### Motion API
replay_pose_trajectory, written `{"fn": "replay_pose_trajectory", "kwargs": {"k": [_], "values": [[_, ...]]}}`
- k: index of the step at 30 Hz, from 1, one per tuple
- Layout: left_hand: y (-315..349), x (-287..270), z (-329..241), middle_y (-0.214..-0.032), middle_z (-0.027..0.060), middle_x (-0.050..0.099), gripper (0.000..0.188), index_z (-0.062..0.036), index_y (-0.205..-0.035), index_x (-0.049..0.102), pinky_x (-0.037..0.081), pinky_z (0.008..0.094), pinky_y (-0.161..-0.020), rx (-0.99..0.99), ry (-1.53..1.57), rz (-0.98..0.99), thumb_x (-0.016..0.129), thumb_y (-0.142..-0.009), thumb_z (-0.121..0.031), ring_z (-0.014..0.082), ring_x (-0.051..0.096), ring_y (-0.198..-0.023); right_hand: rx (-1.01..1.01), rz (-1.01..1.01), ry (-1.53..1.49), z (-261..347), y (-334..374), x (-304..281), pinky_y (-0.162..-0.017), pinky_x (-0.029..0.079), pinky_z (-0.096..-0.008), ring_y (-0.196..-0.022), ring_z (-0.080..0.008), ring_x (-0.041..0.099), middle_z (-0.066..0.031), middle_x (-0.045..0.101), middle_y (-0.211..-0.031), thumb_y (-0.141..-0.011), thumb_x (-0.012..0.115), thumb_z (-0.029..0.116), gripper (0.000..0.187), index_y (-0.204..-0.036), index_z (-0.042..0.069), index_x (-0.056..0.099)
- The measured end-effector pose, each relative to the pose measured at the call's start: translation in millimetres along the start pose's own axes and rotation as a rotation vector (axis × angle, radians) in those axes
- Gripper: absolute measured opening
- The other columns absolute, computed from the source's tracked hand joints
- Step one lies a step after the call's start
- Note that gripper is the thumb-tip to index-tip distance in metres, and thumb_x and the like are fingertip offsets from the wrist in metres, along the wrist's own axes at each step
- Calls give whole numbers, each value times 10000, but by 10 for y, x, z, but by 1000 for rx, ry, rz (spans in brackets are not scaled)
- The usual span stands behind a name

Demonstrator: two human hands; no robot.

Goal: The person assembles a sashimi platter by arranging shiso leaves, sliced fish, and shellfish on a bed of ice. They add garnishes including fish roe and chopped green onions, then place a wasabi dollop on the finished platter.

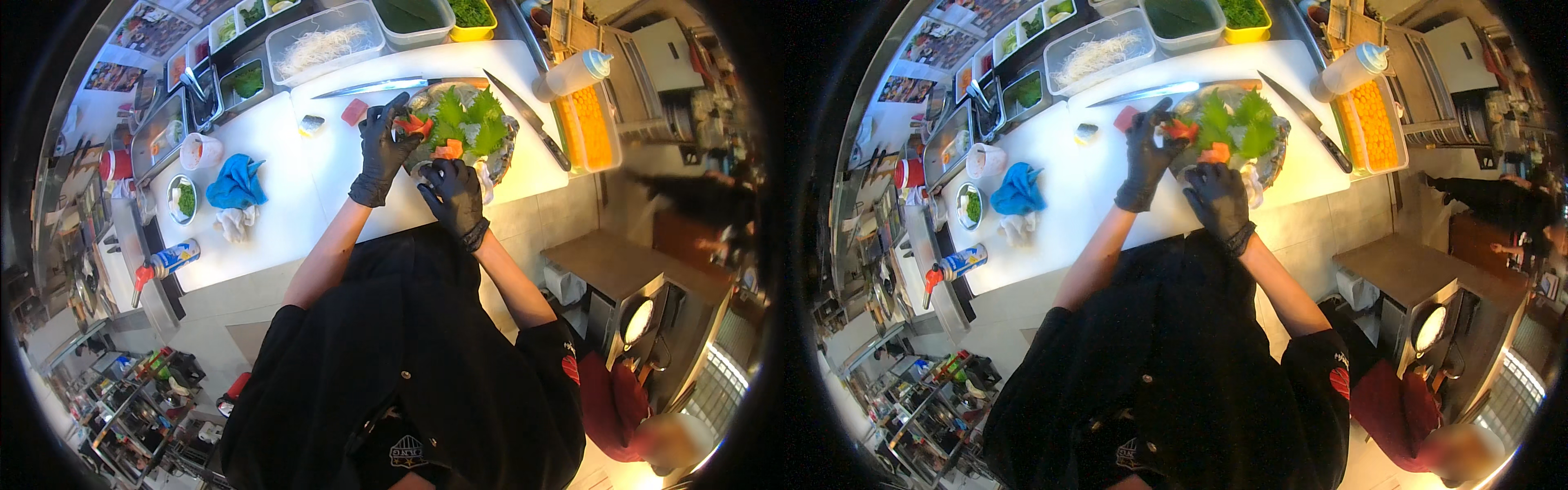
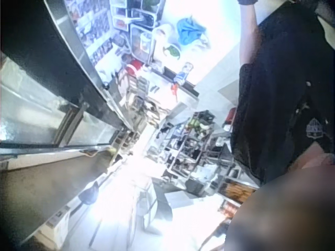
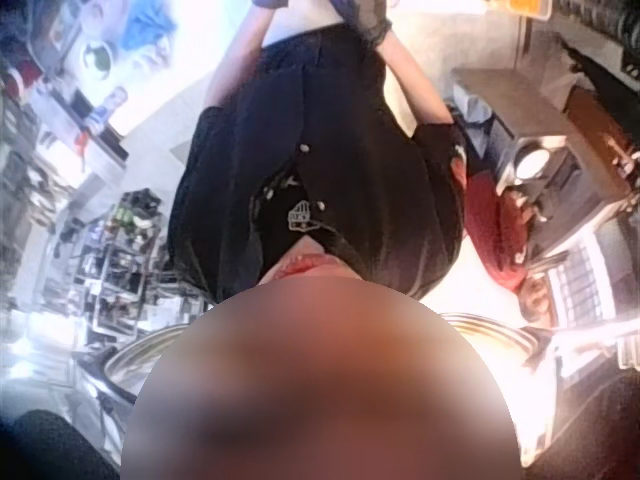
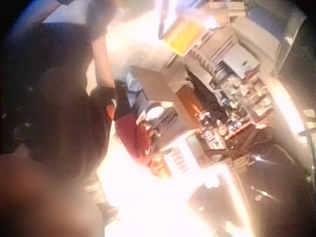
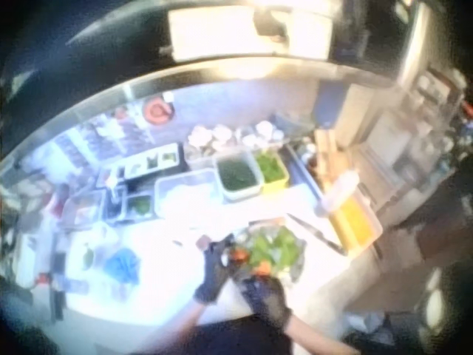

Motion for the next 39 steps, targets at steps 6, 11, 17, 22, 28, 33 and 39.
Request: {"fn": "replay_pose_trajectory", "kwargs": {"k": [6,11,17,22,28,33,39], "values": [[-29,56,-28,-1155,76,696,890,-128,-1469,547,483,425,-941,-94,55,41,948,-678,-203,276,636,-1080,-28,-6,92,-11,92,-13,-868,475,-452,-1052,-324,588,-81,665,-1122,-873,752,230,235,-1089,137,744],[365,-261,-239,-1374,123,608,705,-65,-1409,570,474,404,-966,-16,-18,-166,875,-775,-109,301,574,-1164,128,-202,-59,-216,244,-380,-875,496,-448,-1016,-319,618,-89,685,-1057,-820,809,126,270,-1085,118,758],[768,-43,-321,-812,85,682,341,-78,-1187,735,500,350,-640,-165,96,176,800,-856,-128,197,616,-684,297,-193,30,-256,590,-385,-854,490,-431,-990,-302,612,-68,686,-1006,-787,843,196,338,-1094,114,730],[733,20,-342,-808,140,729,291,-53,-1174,736,532,325,-653,-275,200,171,755,-883,-61,163,666,-672,140,-89,152,-242,573,-100,-888,456,-445,-1049,-289,577,-44,661,-1059,-824,805,247,269,-1071,153,753],[763,44,-307,-780,84,718,324,-45,-1211,731,529,286,-677,-284,195,198,754,-888,-48,67,611,-714,86,-85,142,-255,578,-71,-970,439,-455,-1123,-310,550,-39,663,-1108,-848,776,207,210,-1050,159,748],[798,-26,-215,-762,145,651,476,-110,-1308,697,509,378,-641,-262,222,183,821,-859,-209,280,632,-660,94,-67,64,-259,559,-100,-1018,402,-481,-1164,-324,547,-51,665,-1155,-866,756,212,241,-1104,173,745],[778,-140,-228,-774,85,639,511,-124,-1298,706,500,378,-671,-146,130,185,846,-812,-196,243,608,-704,51,-59,94,-275,564,-27,-1012,414,-491,-1149,-334,571,-61,673,-1160,-843,754,160,210,-1053,164,749]]}}
Point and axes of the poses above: each hand's wrist, its own y-axis away from the middle knuckle, its own x-axis out of the palm, z = x × y, the point moved 5 cm from there along -y, towards the middle knuckle
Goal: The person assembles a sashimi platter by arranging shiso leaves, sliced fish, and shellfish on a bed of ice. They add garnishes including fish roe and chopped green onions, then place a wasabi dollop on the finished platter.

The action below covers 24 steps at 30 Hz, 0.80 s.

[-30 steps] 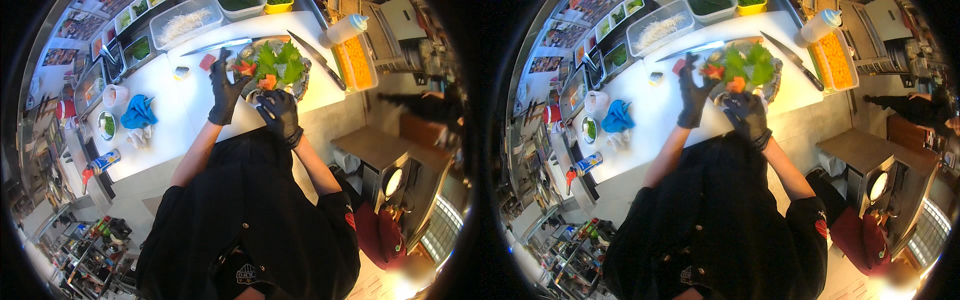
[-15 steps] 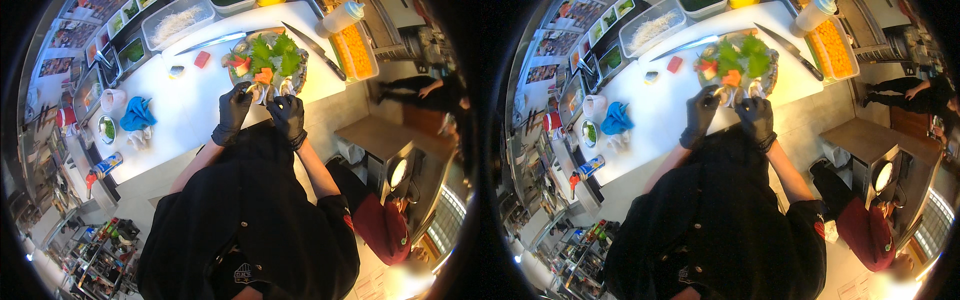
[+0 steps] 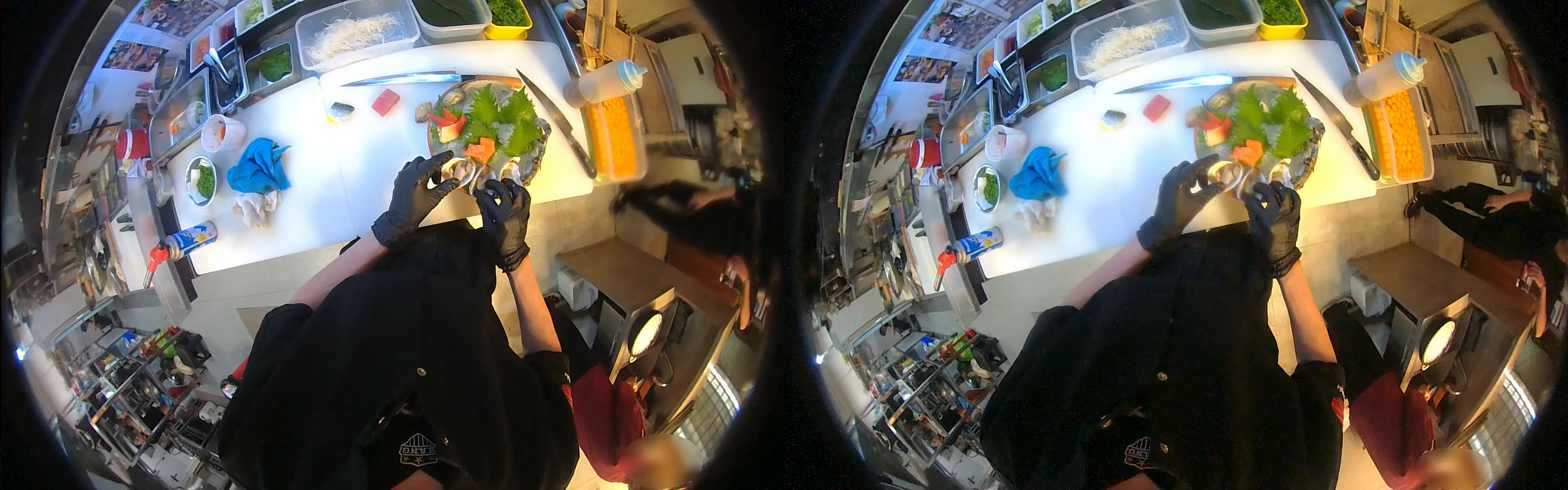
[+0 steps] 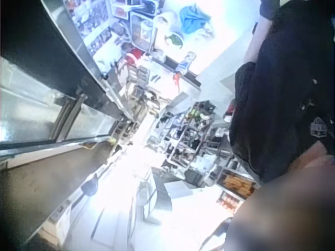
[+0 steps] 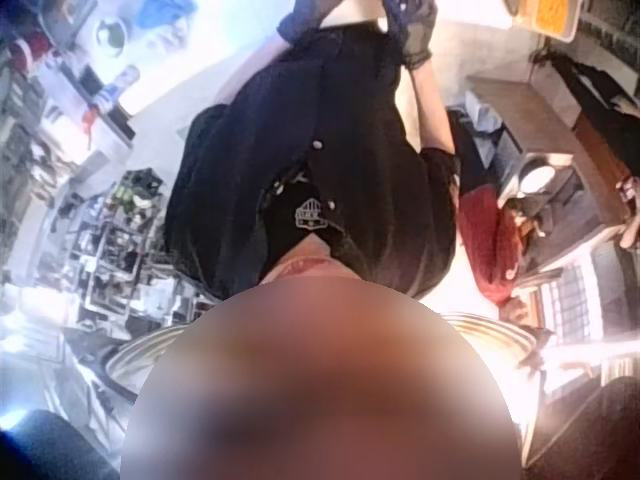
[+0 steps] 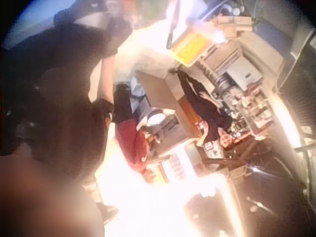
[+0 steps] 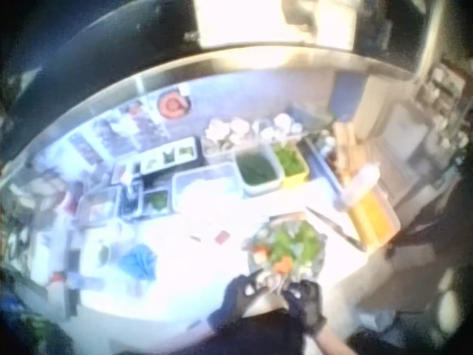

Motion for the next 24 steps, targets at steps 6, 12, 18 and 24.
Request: {"fn": "replay_pose_trajectory", "kwargs": {"k": [6,12,18,24], "values": [[-14,97,59,-766,68,624,546,-133,-1313,698,493,377,-677,-4,24,64,848,-789,-176,237,602,-706,-89,-21,98,-21,0,-11,-1000,447,-495,-1154,-346,594,-81,674,-1176,-780,724,85,248,-1019,151,739],[-24,134,57,-774,58,615,587,-153,-1347,691,486,370,-684,68,72,47,863,-786,-170,218,584,-727,174,-135,-10,-145,62,-289,-1035,428,-471,-1173,-335,588,-94,647,-1265,-842,781,121,324,-1157,128,705],[-139,-391,396,-819,36,628,673,-119,-1392,653,476,381,-725,9,-21,-107,891,-764,-166,214,563,-756,254,-417,-77,-104,88,-655,-1019,472,-452,-1138,-354,617,-160,683,-1199,-874,715,-8,292,-1163,23,689],[-504,-854,1095,-1361,157,613,939,-63,-1490,489,419,513,-1028,17,-524,-303,923,-697,-319,397,524,-1251,165,-352,-408,483,-223,-423,-971,514,-441,-1100,-354,647,-158,703,-1147,-919,698,44,205,-1123,24,696]]}}
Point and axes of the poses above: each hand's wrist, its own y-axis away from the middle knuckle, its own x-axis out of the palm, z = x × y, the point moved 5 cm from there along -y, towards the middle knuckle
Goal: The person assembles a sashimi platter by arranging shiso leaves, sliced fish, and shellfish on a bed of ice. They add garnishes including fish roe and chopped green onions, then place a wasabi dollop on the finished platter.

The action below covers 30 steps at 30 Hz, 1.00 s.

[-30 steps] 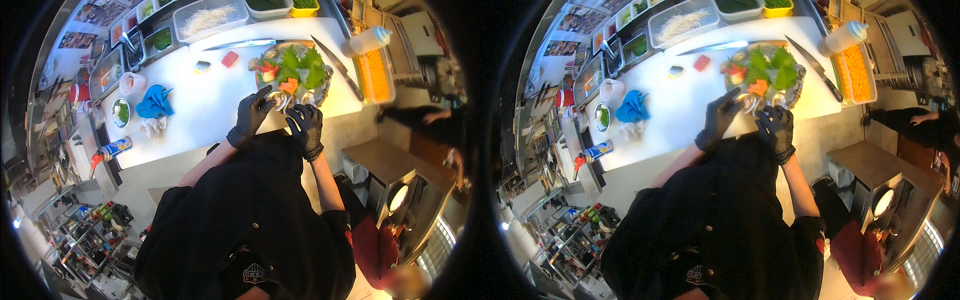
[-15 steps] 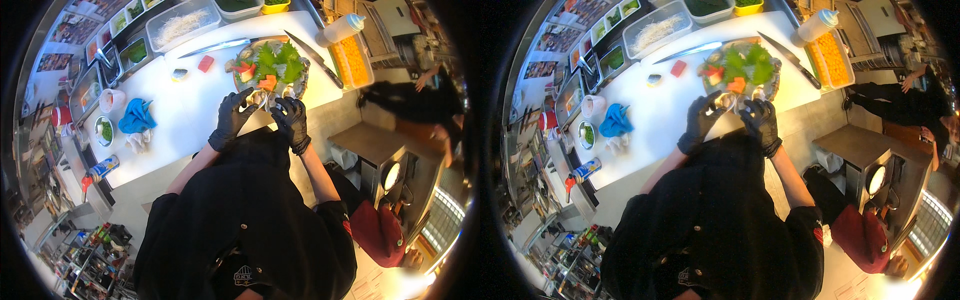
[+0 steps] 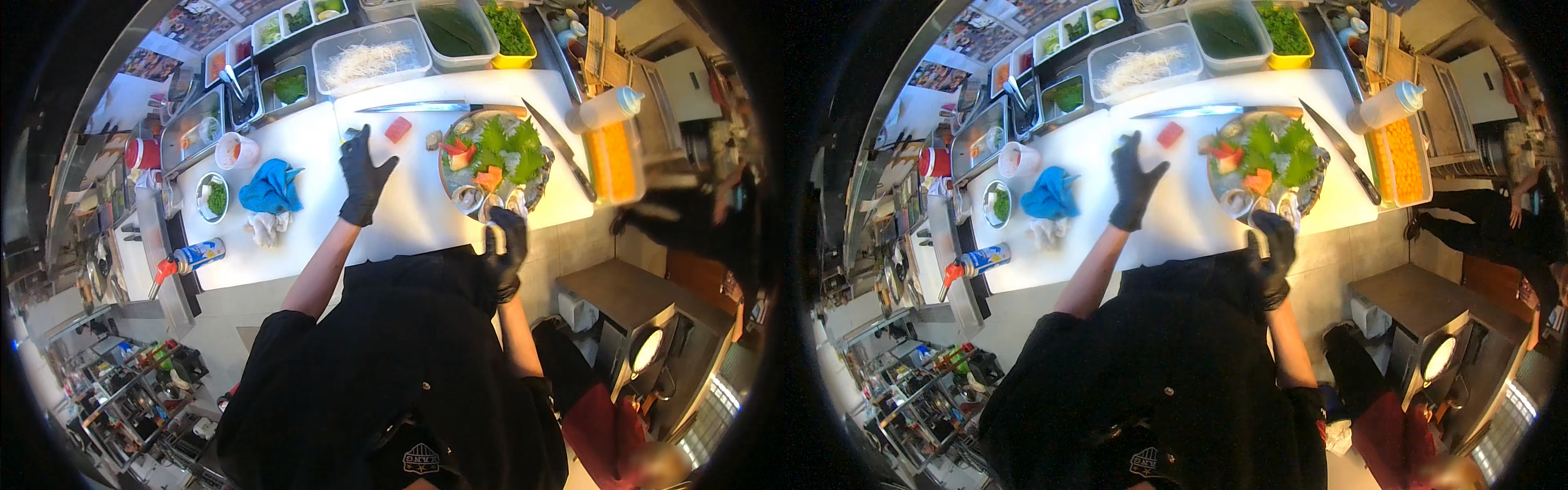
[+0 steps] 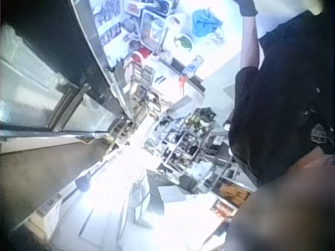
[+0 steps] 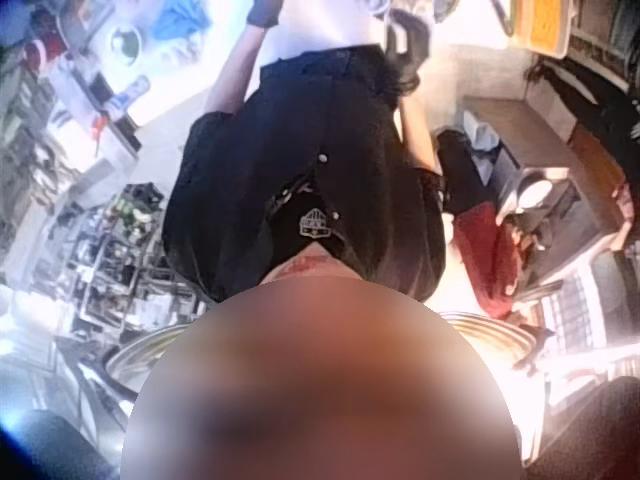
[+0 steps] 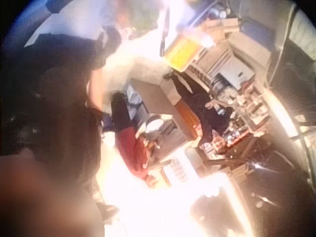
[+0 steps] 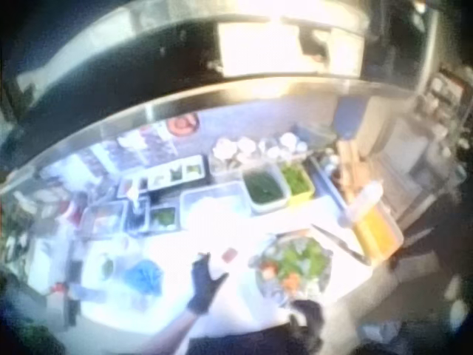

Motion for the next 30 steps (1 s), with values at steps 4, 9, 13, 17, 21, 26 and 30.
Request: {"fn": "replay_pose_trajectory", "kwargs": {"k": [4,9,13,17,21,26,30], "values": [[-311,539,-44,-1343,162,619,784,-51,-1430,518,425,502,-1033,40,49,129,870,-762,-263,389,533,-1257,-114,266,-146,251,86,702,-934,521,-432,-1065,-320,654,-110,704,-1120,-866,741,57,251,-1116,68,717],[-556,380,-63,-1084,170,705,400,-25,-1154,680,524,442,-894,18,303,229,812,-811,-183,358,667,-1016,-119,437,-137,211,259,1076,-896,516,-436,-1024,-314,654,-102,700,-1101,-880,739,118,249,-1125,84,720],[-33,-196,-126,-1114,126,712,395,-86,-1206,701,518,427,-912,105,464,383,804,-832,-162,322,670,-1025,12,530,-62,17,433,1153,-940,517,-448,-1094,-339,645,-121,687,-1189,-891,738,167,330,-1205,81,684],[446,-476,-161,-1311,93,665,592,-104,-1365,658,409,399,-1099,289,225,529,844,-805,-136,305,548,-1276,22,500,80,-85,464,1340,-998,494,-469,-1220,-371,581,-177,598,-1367,-884,765,247,590,-1400,52,555],[607,-731,70,-1414,91,618,591,-97,-1408,615,445,416,-1070,-6,300,194,804,-847,-100,268,568,-1271,-8,611,159,-116,293,1731,-1029,461,-483,-1267,-382,528,-192,488,-1495,-837,801,264,831,-1528,36,397],[1032,-607,292,-1257,89,715,466,-36,-1386,626,509,326,-984,-749,725,137,715,-928,-39,178,660,-1116,-52,529,128,-166,75,2051,-914,531,-405,-1085,-314,636,-126,675,-1117,-808,800,129,390,-1162,47,660],[1196,-322,78,-1255,100,710,455,-23,-1408,607,514,333,-978,-981,1025,443,648,-996,-212,196,664,-1107,356,455,-174,-349,204,2155,-902,542,-406,-1014,-305,668,-135,698,-1040,-885,717,102,265,-1140,46,668]]}}
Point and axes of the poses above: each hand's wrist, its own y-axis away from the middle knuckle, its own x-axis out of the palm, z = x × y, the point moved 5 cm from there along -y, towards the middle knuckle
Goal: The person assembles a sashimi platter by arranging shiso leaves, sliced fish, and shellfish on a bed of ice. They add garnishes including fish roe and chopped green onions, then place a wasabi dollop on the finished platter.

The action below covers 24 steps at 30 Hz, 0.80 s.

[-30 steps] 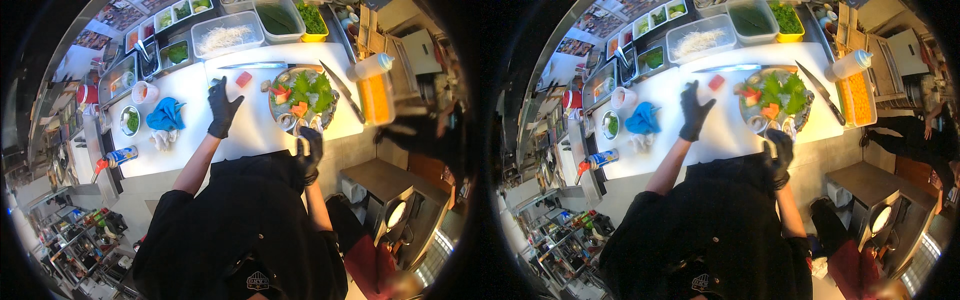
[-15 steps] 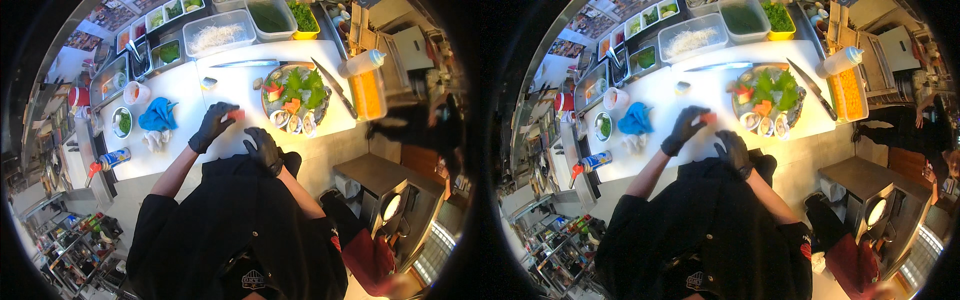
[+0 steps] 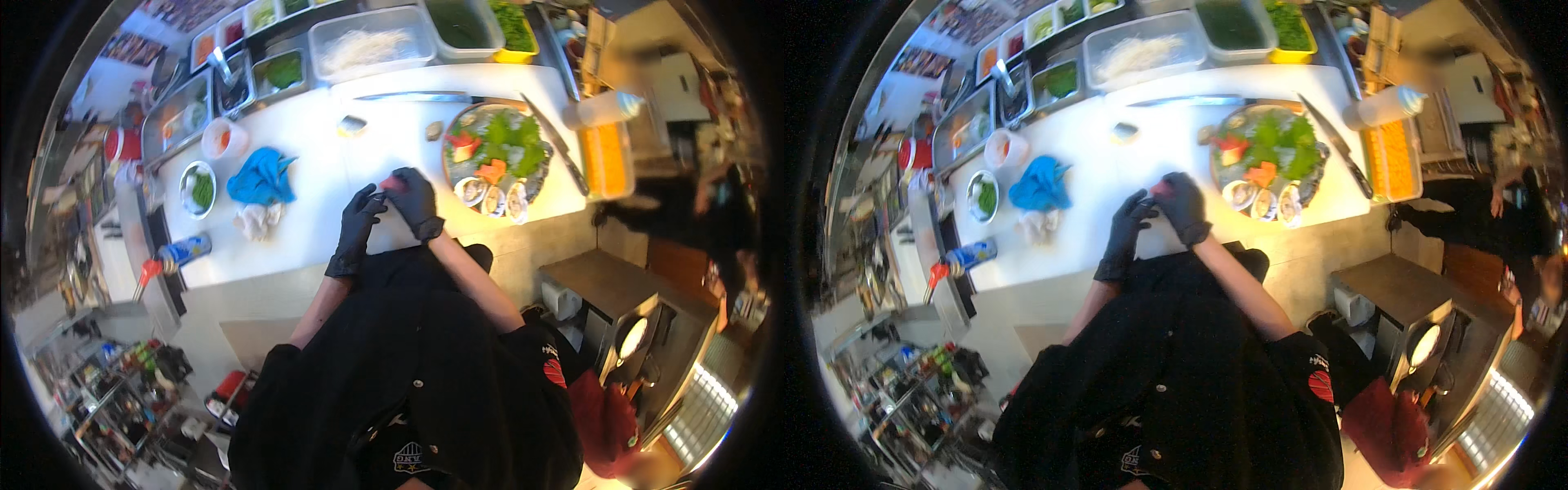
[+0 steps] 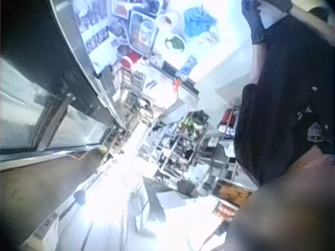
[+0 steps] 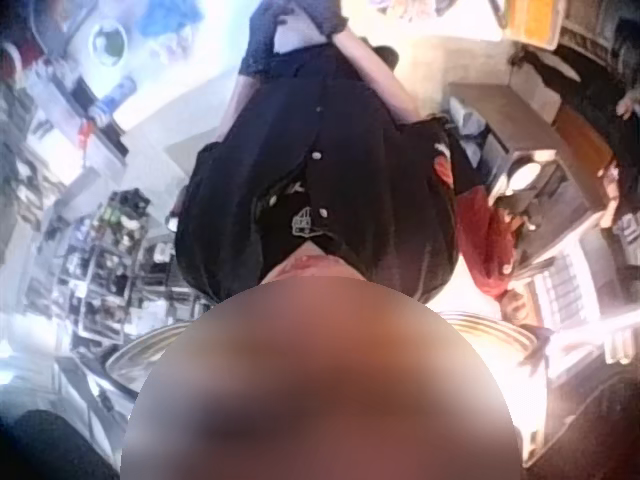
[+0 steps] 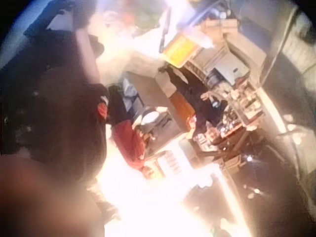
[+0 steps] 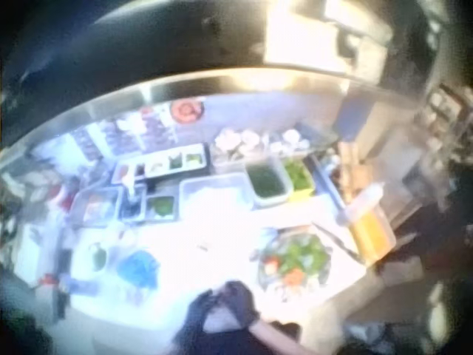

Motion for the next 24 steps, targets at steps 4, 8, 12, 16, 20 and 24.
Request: {"fn": "replay_pose_trajectory", "kwargs": {"k": [4,8,12,16,20,24], "values": [[-108,273,-153,-1272,121,700,444,-11,-1390,616,520,355,-998,36,294,103,638,-992,-206,215,676,-1115,-159,-21,-54,178,13,188,-896,537,-394,-986,-284,663,-128,692,-1013,-901,679,114,265,-1161,61,676],[-94,456,-497,-1169,83,721,369,16,-1303,666,544,304,-866,129,129,61,653,-971,-143,177,683,-1001,-338,-228,-93,452,127,-81,-892,524,-417,-1010,-332,637,-156,665,-1053,-810,691,6,437,-1241,29,626],[148,774,-933,-994,37,709,234,12,-1148,715,502,266,-768,295,-66,127,666,-962,-122,137,644,-868,-367,-326,37,624,322,-491,-1002,492,-456,-1210,-388,566,-186,604,-1285,-807,721,64,673,-1451,68,526],[347,1226,-1195,-947,29,691,169,23,-1077,724,491,272,-760,436,-130,214,659,-935,-41,130,627,-860,-327,-437,-189,651,382,-985,-964,504,-437,-1130,-352,606,-170,616,-1209,-831,756,104,592,-1391,61,567],[381,1547,-1276,-995,66,717,267,57,-1157,722,517,287,-815,455,-148,361,640,-906,16,151,651,-903,-261,-516,-275,711,509,-1380,-944,524,-396,-1101,-294,652,-117,665,-1186,-853,785,102,548,-1371,63,607],[347,1760,-1266,-1044,101,735,311,80,-1195,709,535,308,-846,469,-274,381,642,-895,35,177,674,-927,-299,-644,-324,751,684,-1639,-896,526,-364,-1022,-247,649,-103,662,-1164,-875,793,113,504,-1345,58,618]]}}
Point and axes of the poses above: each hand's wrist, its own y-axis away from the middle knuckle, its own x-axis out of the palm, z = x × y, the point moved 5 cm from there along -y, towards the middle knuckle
